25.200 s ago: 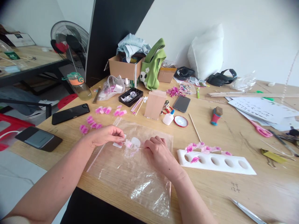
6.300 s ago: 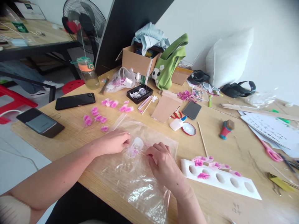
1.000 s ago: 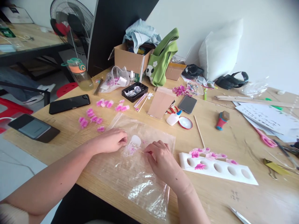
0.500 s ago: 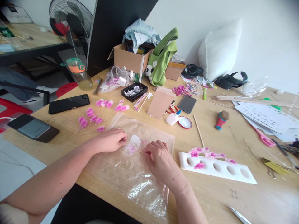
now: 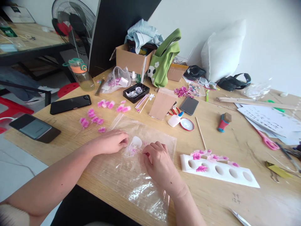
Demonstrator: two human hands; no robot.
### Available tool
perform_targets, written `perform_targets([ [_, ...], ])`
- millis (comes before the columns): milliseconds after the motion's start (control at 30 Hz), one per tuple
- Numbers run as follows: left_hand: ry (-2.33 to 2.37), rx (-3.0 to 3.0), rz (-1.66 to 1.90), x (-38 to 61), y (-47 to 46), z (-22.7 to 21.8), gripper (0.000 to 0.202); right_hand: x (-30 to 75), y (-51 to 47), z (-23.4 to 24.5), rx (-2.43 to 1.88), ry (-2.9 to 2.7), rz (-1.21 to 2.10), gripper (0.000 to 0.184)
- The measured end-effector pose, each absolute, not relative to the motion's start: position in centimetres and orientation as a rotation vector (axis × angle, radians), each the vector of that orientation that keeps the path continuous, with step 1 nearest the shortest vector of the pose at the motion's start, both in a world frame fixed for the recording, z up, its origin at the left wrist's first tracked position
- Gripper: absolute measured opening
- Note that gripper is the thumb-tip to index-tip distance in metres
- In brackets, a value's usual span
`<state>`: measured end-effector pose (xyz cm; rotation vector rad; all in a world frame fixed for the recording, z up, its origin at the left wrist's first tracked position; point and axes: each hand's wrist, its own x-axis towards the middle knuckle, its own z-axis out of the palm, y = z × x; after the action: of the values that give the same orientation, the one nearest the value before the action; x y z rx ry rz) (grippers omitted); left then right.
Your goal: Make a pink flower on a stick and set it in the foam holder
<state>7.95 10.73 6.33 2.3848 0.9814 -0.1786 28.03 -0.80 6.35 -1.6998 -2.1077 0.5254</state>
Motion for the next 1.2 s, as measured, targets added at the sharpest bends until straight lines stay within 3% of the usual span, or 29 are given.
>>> perform_targets([
  [1200, 0.978, 2.417, -0.18, 8.0, 10.7, 6.3, 0.011, 27.0, -0.4, 5.8, -1.63, -2.127, 0.436, 0.021],
])
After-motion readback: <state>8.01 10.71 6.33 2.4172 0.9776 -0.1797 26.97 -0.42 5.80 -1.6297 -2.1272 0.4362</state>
